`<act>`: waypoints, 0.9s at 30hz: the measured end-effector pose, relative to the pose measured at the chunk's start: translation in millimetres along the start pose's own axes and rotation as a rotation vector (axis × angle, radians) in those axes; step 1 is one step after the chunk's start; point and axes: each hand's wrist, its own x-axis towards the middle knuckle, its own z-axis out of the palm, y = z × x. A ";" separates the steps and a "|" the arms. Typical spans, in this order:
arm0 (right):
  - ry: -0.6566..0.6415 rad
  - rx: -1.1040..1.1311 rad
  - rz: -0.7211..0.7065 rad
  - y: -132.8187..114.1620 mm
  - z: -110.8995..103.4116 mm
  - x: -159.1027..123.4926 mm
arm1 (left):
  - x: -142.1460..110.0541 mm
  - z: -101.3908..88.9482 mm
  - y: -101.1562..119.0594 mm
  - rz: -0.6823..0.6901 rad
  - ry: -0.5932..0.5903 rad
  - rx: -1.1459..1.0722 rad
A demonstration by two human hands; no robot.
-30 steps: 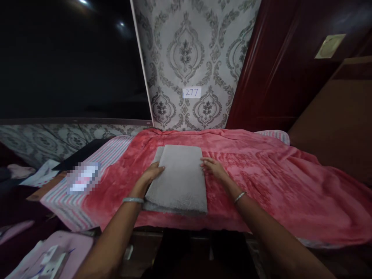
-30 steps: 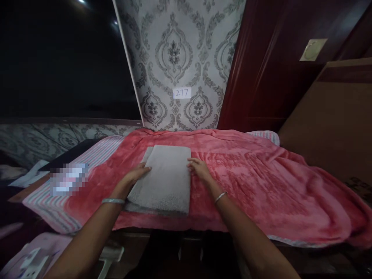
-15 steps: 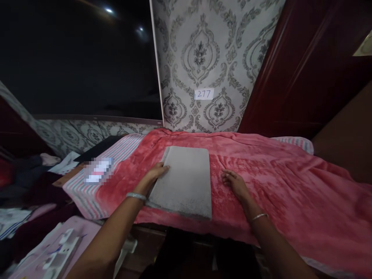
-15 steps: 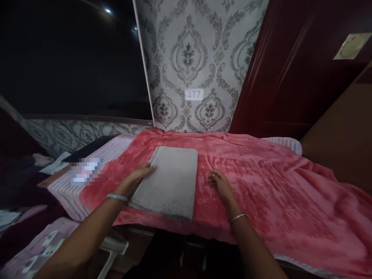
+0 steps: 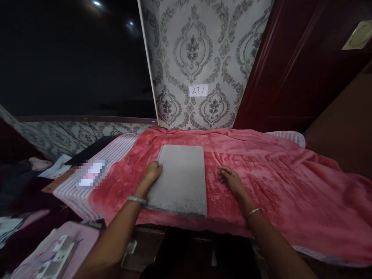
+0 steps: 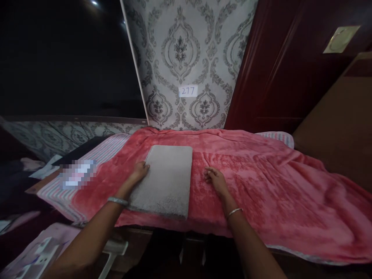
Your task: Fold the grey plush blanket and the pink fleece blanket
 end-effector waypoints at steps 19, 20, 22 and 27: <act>-0.047 0.052 0.333 -29.0 64.0 54.8 | -76.3 -48.2 -48.4 -0.176 -0.147 -0.743; -0.046 0.054 0.336 -31.4 69.0 60.7 | -85.2 -50.3 -53.2 -0.226 -0.164 -0.806; -0.050 0.051 0.342 -36.0 77.8 72.4 | -104.6 -51.3 -59.4 -0.343 -0.187 -0.989; -0.012 0.010 0.345 -44.5 96.8 98.7 | -155.8 -31.7 -51.6 -0.508 -0.132 -1.338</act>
